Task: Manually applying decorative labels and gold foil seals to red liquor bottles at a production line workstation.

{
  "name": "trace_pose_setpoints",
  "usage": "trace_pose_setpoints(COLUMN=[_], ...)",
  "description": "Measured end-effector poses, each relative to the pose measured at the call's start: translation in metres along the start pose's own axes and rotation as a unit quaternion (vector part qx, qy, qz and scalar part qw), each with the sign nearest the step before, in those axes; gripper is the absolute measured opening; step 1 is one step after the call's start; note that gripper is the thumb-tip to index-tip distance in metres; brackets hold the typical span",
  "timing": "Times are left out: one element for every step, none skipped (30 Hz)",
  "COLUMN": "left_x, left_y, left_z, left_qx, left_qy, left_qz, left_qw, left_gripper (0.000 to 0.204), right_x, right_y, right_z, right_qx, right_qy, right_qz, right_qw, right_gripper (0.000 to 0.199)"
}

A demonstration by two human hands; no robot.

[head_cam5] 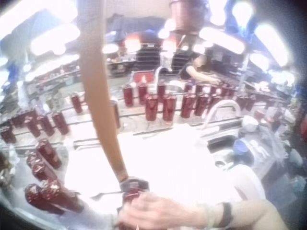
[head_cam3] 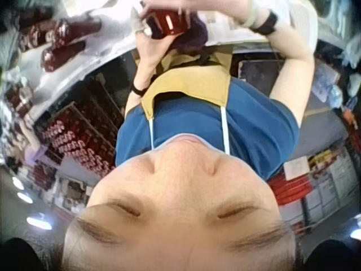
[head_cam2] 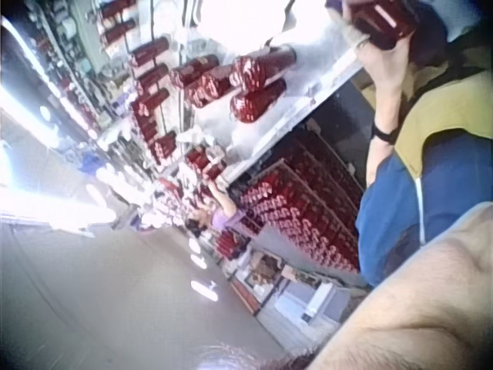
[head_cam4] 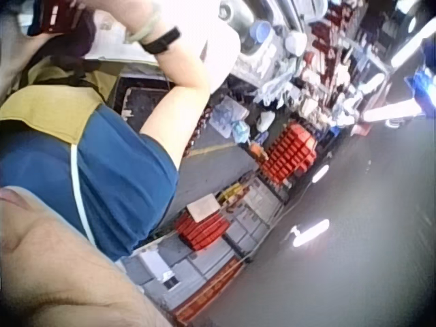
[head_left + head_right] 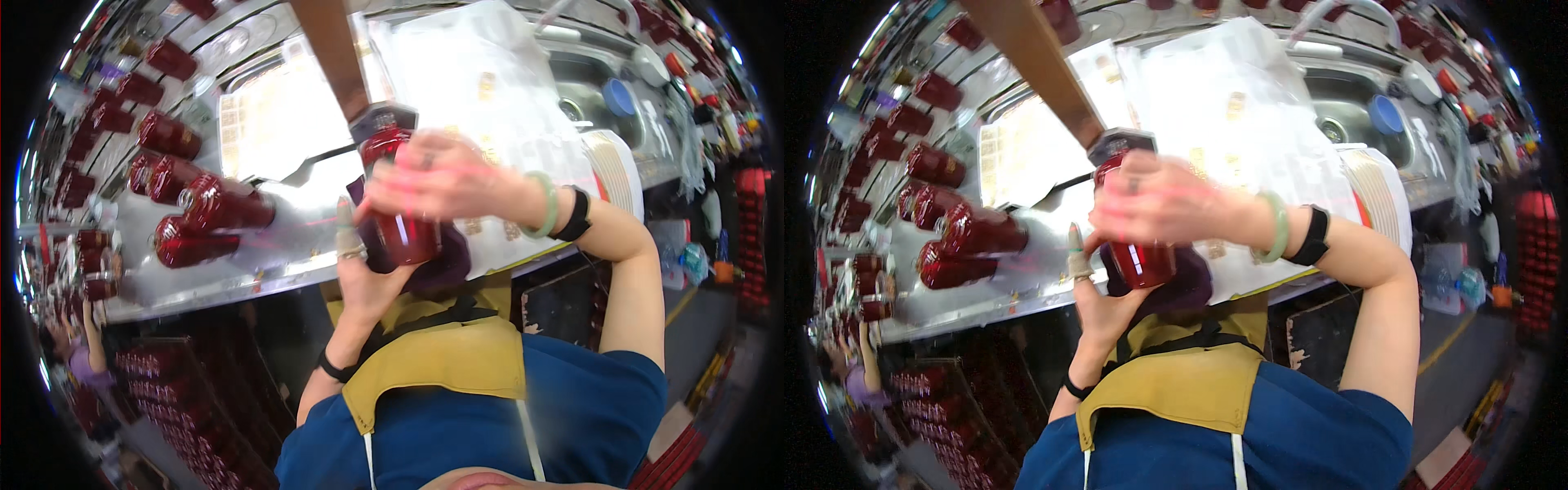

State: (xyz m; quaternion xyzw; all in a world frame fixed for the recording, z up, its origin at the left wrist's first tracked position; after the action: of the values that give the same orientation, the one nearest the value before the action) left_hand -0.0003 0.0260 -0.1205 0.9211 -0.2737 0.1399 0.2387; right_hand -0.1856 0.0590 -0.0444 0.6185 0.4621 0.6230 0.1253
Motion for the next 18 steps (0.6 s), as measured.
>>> trace_pose_setpoints(left_x=[0.0, 0.001, -0.001, 0.004, 0.006, 0.004, 0.0, -0.001, -0.002, -0.003, -0.003, -0.003, -0.002, -0.002, -0.001, 0.001, 0.004, 0.005], left_y=[0.0, -0.002, -0.003, -0.001, 0.003, 0.012, 0.016, 0.021, 0.026, 0.026, 0.026, 0.023, 0.017, 0.012, 0.005, 0.002, -0.001, -0.004], left_z=[-0.002, 0.0, 0.004, 0.004, 0.0, -0.011, -0.016, -0.02, -0.023, -0.021, -0.021, -0.016, -0.008, 0.003, 0.017, 0.027, 0.034, 0.043], left_qx=[0.014, 0.042, 0.069, 0.019, -0.032, -0.065, -0.06, -0.077, -0.093, -0.106, -0.104, -0.1, -0.094, -0.093, -0.062, -0.032, -0.033, -0.013], left_qy=[-0.007, -0.042, -0.082, -0.011, 0.06, 0.154, 0.171, 0.2, 0.231, 0.233, 0.216, 0.213, 0.213, 0.214, 0.128, 0.041, 0.041, 0.073], left_qz=[0.007, 0.002, 0.001, 0.01, 0.017, 0.068, 0.065, 0.06, 0.054, 0.046, 0.05, 0.044, 0.036, 0.036, 0.028, 0.021, 0.024, 0.065], left_qw=[1.0, 0.998, 0.994, 1.0, 0.998, 0.984, 0.981, 0.975, 0.967, 0.966, 0.97, 0.971, 0.972, 0.972, 0.989, 0.998, 0.998, 0.995], left_gripper=[0.123, 0.126, 0.13, 0.13, 0.131, 0.125, 0.121, 0.122, 0.123, 0.123, 0.12, 0.119, 0.119, 0.119, 0.115, 0.111, 0.111, 0.11], right_x=[0.006, 0.018, 0.027, 0.03, 0.04, 0.046, 0.049, 0.057, 0.066, 0.067, 0.07, 0.077, 0.087, 0.097, 0.107, 0.121, 0.133, 0.148], right_y=[-0.01, -0.008, -0.007, -0.011, -0.017, -0.028, -0.039, -0.05, -0.06, -0.079, -0.096, -0.114, -0.128, -0.142, -0.158, -0.178, -0.203, -0.229], right_z=[0.016, 0.029, 0.037, 0.037, 0.026, 0.017, 0.009, 0.003, 0.0, -0.003, -0.004, -0.004, -0.005, -0.01, -0.014, -0.026, -0.041, -0.057], right_qx=[-0.006, -0.007, -0.011, -0.072, -0.142, -0.241, -0.331, -0.456, -0.541, -0.519, -0.521, -0.539, -0.556, -0.628, -0.693, -0.679, -0.66, -0.669], right_qy=[0.062, 0.127, 0.187, 0.211, 0.213, 0.205, 0.201, 0.253, 0.261, 0.224, 0.22, 0.175, 0.134, 0.118, 0.1, 0.021, -0.058, -0.112], right_qz=[-0.006, 0.008, 0.023, 0.03, 0.03, 0.015, -0.003, 0.008, 0.0, -0.062, -0.062, -0.044, -0.025, 0.02, 0.065, 0.074, 0.083, 0.092], right_qw=[0.998, 0.992, 0.982, 0.974, 0.966, 0.949, 0.922, 0.853, 0.8, 0.822, 0.823, 0.822, 0.82, 0.769, 0.711, 0.73, 0.744, 0.729], right_gripper=[0.013, 0.021, 0.029, 0.027, 0.025, 0.021, 0.017, 0.016, 0.021, 0.022, 0.022, 0.026, 0.032, 0.039, 0.047, 0.049, 0.053, 0.051])
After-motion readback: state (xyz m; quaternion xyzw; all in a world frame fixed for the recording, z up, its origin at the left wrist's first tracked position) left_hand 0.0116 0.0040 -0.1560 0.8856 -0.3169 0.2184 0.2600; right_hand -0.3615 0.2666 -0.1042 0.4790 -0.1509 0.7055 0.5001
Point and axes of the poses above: each hand's wrist, its own y-axis towards the middle knuckle, its own x-axis out of the back of the hand, z = x × y, the point moved 3 cm from there along y, towards the middle knuckle, and after that the axes turned 6 degrees about -z, right-handed, at the moved point
